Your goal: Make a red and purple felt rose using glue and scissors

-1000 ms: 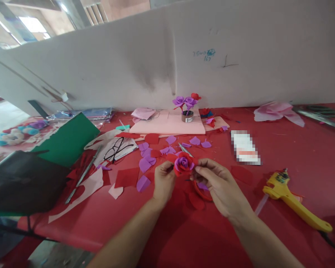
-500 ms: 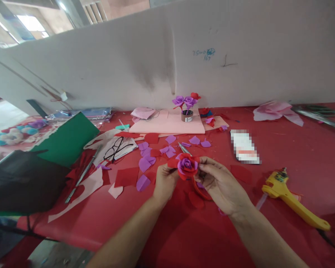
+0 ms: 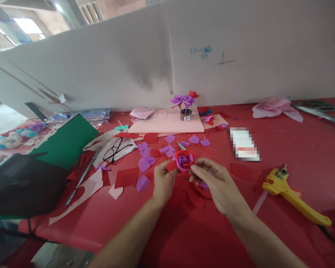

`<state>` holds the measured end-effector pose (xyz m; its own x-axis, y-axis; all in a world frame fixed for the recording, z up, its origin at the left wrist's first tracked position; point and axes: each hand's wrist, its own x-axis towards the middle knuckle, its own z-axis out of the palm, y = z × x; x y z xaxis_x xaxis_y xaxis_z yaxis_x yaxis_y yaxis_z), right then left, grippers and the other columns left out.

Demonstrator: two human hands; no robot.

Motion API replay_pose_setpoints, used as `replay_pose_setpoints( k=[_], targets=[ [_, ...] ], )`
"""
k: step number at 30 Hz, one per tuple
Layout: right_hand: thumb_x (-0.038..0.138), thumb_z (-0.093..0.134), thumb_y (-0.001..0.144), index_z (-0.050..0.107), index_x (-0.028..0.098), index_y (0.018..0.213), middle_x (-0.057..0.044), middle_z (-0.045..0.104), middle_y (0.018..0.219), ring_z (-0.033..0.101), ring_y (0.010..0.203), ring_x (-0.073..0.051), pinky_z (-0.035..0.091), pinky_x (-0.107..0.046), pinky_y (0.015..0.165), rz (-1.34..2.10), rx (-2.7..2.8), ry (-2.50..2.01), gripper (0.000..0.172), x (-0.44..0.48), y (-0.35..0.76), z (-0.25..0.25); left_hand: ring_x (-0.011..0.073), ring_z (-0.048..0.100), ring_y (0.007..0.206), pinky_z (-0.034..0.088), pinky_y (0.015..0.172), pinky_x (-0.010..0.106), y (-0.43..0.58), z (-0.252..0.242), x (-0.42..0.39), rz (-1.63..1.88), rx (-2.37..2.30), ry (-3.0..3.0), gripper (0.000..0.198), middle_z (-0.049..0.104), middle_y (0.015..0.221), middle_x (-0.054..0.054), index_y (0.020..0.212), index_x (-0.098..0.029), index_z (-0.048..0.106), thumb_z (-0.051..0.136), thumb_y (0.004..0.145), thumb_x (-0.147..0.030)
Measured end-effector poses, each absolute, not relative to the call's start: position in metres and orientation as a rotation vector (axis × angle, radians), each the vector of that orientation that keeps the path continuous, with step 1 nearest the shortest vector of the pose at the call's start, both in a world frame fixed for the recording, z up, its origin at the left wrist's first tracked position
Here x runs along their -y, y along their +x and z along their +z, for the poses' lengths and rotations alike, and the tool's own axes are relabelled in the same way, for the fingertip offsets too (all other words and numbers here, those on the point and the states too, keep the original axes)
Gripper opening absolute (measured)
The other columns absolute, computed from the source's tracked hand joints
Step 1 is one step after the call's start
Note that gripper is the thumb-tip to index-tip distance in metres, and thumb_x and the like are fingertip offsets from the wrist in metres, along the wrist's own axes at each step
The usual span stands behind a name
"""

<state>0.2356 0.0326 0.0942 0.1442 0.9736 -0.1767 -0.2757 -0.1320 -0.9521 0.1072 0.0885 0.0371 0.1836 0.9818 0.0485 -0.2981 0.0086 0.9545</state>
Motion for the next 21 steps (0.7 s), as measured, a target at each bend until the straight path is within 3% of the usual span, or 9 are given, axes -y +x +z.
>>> replay_pose_setpoints(
  k=[5,12,21],
  targets=[
    [0.033,0.073,0.073,0.067,0.020,0.073,0.002,0.063,0.065,0.055,0.060,-0.011,0.041,-0.025,0.061,1.354,0.712,-1.126,0.014,-0.0340,0.2337,0.0939,0.0165,0.062,0.067,0.051,0.065,0.029,0.1071,0.0398,-0.0878,1.173,-0.887,1.110,0.015,0.070,0.069,0.003,0.068,-0.018,0.071,0.071,0.074,-0.032],
    [0.023,0.074,0.069,0.067,0.020,0.072,0.003,0.064,0.068,0.056,0.060,-0.009,0.044,-0.024,0.063,1.484,0.602,-1.016,0.008,-0.0341,0.2336,0.0948,0.0129,0.059,0.062,0.049,0.063,0.026,0.1096,0.0365,-0.0876,1.190,-0.805,1.041,0.012,0.066,0.064,0.000,0.067,-0.016,0.068,0.070,0.074,-0.026],
    [0.039,0.071,0.076,0.064,0.019,0.071,0.001,0.064,0.065,0.055,0.058,-0.010,0.036,-0.022,0.053,1.425,0.696,-1.092,0.023,-0.0326,0.2350,0.0939,0.0131,0.059,0.059,0.049,0.059,0.025,0.1098,0.0353,-0.0897,1.232,-0.833,1.092,0.015,0.064,0.061,0.000,0.066,-0.017,0.069,0.071,0.072,-0.030]
  ],
)
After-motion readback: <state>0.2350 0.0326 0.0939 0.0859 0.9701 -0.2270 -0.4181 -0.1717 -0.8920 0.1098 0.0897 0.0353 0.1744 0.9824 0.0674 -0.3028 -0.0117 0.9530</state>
